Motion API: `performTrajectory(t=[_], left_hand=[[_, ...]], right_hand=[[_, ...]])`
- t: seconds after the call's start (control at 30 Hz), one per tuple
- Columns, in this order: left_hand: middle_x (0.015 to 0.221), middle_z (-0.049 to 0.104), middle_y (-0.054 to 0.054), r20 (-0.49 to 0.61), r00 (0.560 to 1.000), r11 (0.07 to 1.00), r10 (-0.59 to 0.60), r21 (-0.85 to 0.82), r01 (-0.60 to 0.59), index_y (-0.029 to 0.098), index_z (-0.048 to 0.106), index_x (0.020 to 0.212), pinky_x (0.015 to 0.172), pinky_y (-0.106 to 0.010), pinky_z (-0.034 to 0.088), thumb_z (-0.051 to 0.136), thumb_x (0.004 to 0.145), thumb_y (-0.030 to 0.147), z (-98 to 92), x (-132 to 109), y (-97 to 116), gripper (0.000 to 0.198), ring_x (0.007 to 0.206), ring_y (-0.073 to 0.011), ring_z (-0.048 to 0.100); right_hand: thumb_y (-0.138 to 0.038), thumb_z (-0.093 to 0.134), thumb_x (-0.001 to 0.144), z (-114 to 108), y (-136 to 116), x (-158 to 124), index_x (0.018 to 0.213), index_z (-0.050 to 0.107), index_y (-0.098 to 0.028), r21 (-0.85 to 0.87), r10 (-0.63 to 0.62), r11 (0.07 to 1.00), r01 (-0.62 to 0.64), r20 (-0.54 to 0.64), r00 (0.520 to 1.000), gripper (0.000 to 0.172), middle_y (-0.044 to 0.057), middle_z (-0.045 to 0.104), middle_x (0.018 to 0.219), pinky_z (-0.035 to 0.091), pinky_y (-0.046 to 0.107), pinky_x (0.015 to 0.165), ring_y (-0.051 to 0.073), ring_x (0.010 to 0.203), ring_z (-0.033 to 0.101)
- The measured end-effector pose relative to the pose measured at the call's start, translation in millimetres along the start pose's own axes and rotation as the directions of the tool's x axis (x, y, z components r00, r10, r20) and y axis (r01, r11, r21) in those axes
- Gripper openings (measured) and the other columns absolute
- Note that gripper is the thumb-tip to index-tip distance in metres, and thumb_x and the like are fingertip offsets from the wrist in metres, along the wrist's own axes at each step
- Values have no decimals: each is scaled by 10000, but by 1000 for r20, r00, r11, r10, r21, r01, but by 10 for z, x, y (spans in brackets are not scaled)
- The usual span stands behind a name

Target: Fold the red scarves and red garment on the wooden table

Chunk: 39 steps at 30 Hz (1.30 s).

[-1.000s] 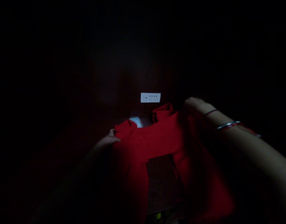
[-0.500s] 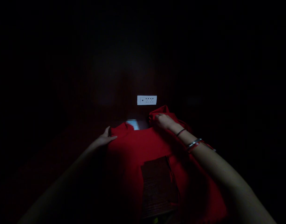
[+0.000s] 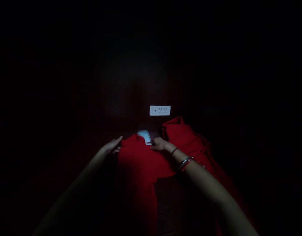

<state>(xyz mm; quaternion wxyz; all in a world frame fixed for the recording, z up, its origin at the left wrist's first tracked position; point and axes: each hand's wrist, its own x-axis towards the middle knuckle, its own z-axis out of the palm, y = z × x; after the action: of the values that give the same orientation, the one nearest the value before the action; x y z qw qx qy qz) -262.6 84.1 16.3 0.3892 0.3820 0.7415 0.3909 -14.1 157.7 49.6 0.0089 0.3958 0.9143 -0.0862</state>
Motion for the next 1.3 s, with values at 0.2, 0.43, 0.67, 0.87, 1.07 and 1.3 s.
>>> performTrajectory(t=[0.2, 0.43, 0.67, 0.87, 1.07, 1.3], left_hand=[[842, 640, -77, -137, 986, 994, 93, 62, -86, 124, 557, 946, 541, -209, 441, 548, 709, 167, 98, 357, 161, 240, 709, -162, 615], [918, 610, -25, -315, 822, 877, 474, 250, -409, 178, 575, 928, 764, -198, 400, 501, 677, 47, 131, 325, 408, 293, 853, -122, 554], [890, 559, -51, -327, 728, 725, 603, 605, -328, 189, 566, 837, 702, -236, 403, 447, 667, 52, 67, 194, 452, 248, 812, -157, 537], [770, 581, -48, -220, 885, 768, 409, 607, -204, 162, 560, 741, 601, -216, 391, 486, 664, 118, 68, 295, 386, 115, 694, -141, 541], [858, 592, -53, -305, 798, 736, 520, 634, -237, 177, 526, 807, 642, -219, 399, 480, 710, 155, 45, 199, 461, 109, 792, -153, 552], [933, 608, -68, -141, 975, 778, 171, 626, -46, 215, 514, 918, 581, -228, 410, 575, 648, 176, 16, 203, 457, 280, 750, -173, 584]], right_hand=[[-486, 454, 774, -46, -447, 615, 1039, 585, -132, 150, 288, 951, -270, -117, 950, 461, 111, 612, 1039, 425, 196, 669, 189, 927, 579], [-229, 495, 753, 14, -592, 803, 953, 623, -134, 172, 422, 905, -388, -259, 869, 256, 153, 621, 987, 431, 225, 649, 206, 901, 595], [-63, 486, 673, -80, -325, 749, 882, 606, -147, 222, 308, 943, -247, -306, 901, 256, 93, 613, 945, 392, 179, 657, 151, 868, 578], [-99, 501, 698, 90, -383, 831, 1069, 526, -156, 138, 179, 980, -145, -279, 944, 376, 96, 589, 1014, 398, 193, 681, 161, 913, 554], [-197, 348, 832, 77, -450, 796, 986, 550, -176, 77, 302, 951, -300, -445, 843, 255, 104, 582, 990, 414, 243, 701, 172, 879, 562], [-148, 409, 795, 64, -518, 749, 1081, 506, -163, 93, 292, 956, -277, -318, 902, 303, 131, 502, 1117, 420, 251, 732, 197, 975, 525]])
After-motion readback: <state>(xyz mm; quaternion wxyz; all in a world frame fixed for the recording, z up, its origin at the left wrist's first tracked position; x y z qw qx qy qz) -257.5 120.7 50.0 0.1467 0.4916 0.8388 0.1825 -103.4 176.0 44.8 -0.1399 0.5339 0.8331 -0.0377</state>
